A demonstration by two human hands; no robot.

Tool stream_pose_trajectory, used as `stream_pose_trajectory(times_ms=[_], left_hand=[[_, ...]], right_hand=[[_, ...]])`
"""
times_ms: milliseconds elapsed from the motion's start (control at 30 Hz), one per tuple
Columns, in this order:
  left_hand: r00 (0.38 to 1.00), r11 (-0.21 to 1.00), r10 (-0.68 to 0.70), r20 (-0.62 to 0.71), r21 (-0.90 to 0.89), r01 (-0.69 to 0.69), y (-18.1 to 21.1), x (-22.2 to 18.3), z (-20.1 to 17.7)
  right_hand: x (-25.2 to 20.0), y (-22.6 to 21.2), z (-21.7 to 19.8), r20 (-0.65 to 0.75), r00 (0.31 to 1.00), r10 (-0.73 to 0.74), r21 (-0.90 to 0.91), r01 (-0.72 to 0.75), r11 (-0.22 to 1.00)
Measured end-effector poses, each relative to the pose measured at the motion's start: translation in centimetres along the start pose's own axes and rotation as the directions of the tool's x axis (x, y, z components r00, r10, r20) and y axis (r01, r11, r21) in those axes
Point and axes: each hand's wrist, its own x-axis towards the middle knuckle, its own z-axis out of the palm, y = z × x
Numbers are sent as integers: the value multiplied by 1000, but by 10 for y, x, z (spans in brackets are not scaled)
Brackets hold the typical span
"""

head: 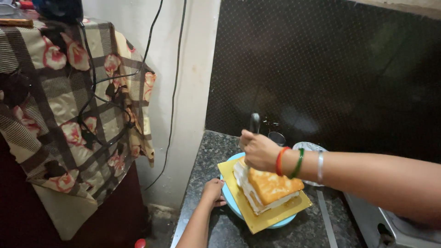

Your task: The person spreads white frosting from a bowl onto the top and sides of a square cake using a spatula, smoothing it across the surface.

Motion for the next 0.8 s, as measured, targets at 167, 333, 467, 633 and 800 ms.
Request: stream_pose_trajectory(times_ms=[167, 333, 467, 633, 800], left_hand=[[999, 999, 17, -39, 33, -16, 9, -11, 2], [997, 996, 28, -74, 87, -21, 11, -14, 3], [997, 998, 37, -66, 49, -33, 11, -9, 3], [981, 983, 126, -149, 155, -103, 20, -17, 3], [963, 957, 155, -219, 277, -91, 25, -21, 4]], right_hand=[[-28, -3, -22, -183, 971, -153, -36, 149, 988], [-18, 7, -7, -402, 897, -182, -98, 155, 983], [-16, -10, -4, -128, 991, -25, -91, 13, 996], [-43, -21, -33, -178, 982, -68, -118, 47, 992], [-41, -5, -26, -375, 925, -69, -151, 13, 988]])
